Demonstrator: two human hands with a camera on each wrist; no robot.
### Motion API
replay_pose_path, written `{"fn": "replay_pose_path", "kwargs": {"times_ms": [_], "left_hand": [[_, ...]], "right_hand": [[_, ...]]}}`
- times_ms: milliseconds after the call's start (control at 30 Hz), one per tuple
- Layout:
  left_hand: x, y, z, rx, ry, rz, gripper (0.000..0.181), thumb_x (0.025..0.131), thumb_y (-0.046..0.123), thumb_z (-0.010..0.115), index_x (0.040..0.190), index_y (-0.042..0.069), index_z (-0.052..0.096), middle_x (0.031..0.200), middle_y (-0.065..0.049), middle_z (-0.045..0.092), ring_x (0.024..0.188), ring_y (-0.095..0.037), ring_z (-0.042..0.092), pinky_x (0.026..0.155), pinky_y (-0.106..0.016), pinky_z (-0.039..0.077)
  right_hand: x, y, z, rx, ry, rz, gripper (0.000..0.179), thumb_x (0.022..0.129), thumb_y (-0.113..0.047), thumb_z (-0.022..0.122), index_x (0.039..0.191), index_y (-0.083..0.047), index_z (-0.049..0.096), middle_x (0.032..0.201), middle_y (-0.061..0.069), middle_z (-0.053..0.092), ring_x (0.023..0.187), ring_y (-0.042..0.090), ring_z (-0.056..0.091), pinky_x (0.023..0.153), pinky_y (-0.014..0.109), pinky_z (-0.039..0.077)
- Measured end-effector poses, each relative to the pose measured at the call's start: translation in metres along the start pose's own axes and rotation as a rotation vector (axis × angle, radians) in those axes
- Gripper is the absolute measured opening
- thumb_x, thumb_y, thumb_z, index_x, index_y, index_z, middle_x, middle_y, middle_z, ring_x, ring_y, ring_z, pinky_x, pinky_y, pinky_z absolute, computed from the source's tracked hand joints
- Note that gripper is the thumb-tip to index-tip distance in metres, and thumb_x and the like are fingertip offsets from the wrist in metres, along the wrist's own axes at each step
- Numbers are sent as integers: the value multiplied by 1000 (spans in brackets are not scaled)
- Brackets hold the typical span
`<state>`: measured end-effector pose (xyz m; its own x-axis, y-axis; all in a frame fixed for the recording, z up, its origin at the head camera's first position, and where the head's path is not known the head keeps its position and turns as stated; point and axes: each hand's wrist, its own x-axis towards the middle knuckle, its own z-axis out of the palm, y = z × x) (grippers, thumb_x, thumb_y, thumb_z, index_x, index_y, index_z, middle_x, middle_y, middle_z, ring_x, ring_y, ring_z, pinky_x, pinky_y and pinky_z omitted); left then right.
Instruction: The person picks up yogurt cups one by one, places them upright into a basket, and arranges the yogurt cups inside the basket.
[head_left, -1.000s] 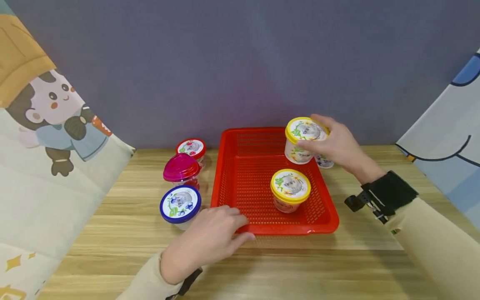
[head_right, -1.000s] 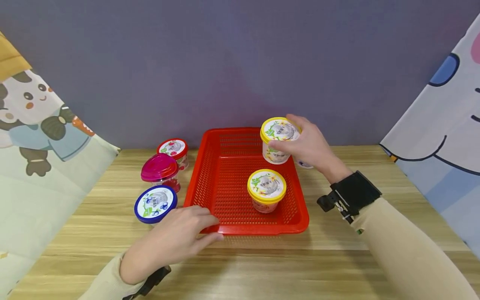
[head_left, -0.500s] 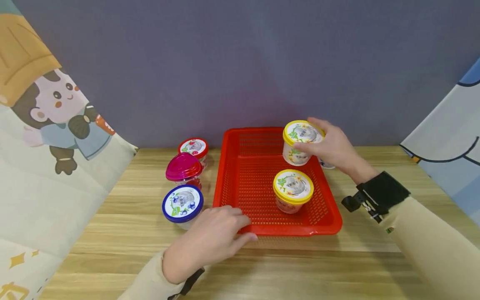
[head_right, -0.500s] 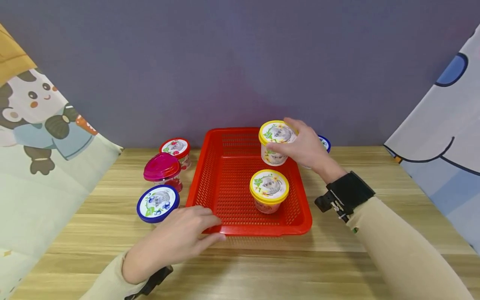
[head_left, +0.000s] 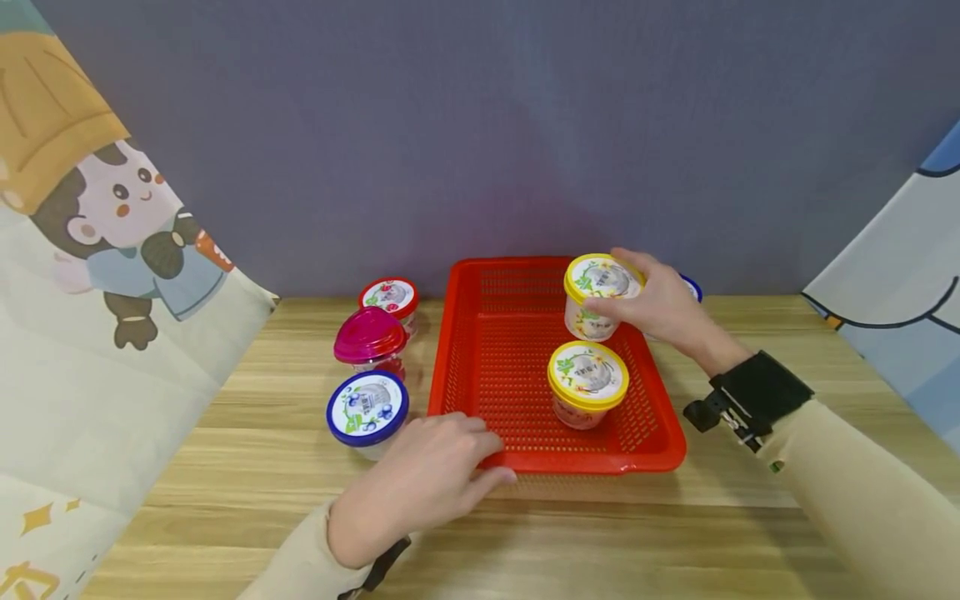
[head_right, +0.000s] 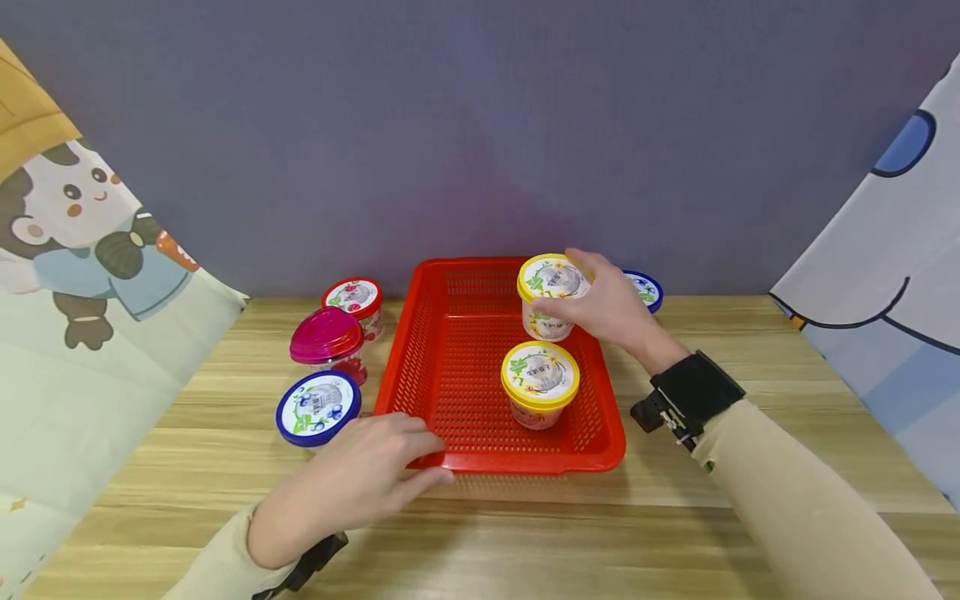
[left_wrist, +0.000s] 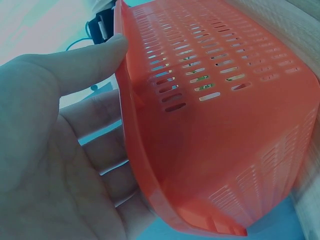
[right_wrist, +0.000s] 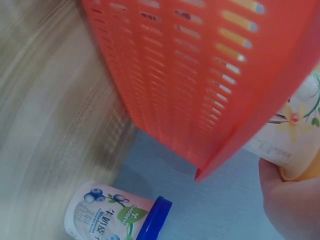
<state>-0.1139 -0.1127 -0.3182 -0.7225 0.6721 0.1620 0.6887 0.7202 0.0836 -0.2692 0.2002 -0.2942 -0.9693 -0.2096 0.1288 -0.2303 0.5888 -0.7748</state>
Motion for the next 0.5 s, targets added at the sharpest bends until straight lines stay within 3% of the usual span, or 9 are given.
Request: {"fn": "replay_pose_path", "kwargs": {"times_ms": [500], "left_hand": [[1, 1, -1, -18, -16, -12, 26, 97, 43, 67, 98, 19, 76, 78, 9, 62, 70, -8, 56, 60, -26, 46]], "right_hand": [[-2, 8, 7, -54, -47, -5, 103, 83, -52, 81, 160, -8, 29, 160, 19, 33, 135, 35, 40, 110, 57, 36]]}}
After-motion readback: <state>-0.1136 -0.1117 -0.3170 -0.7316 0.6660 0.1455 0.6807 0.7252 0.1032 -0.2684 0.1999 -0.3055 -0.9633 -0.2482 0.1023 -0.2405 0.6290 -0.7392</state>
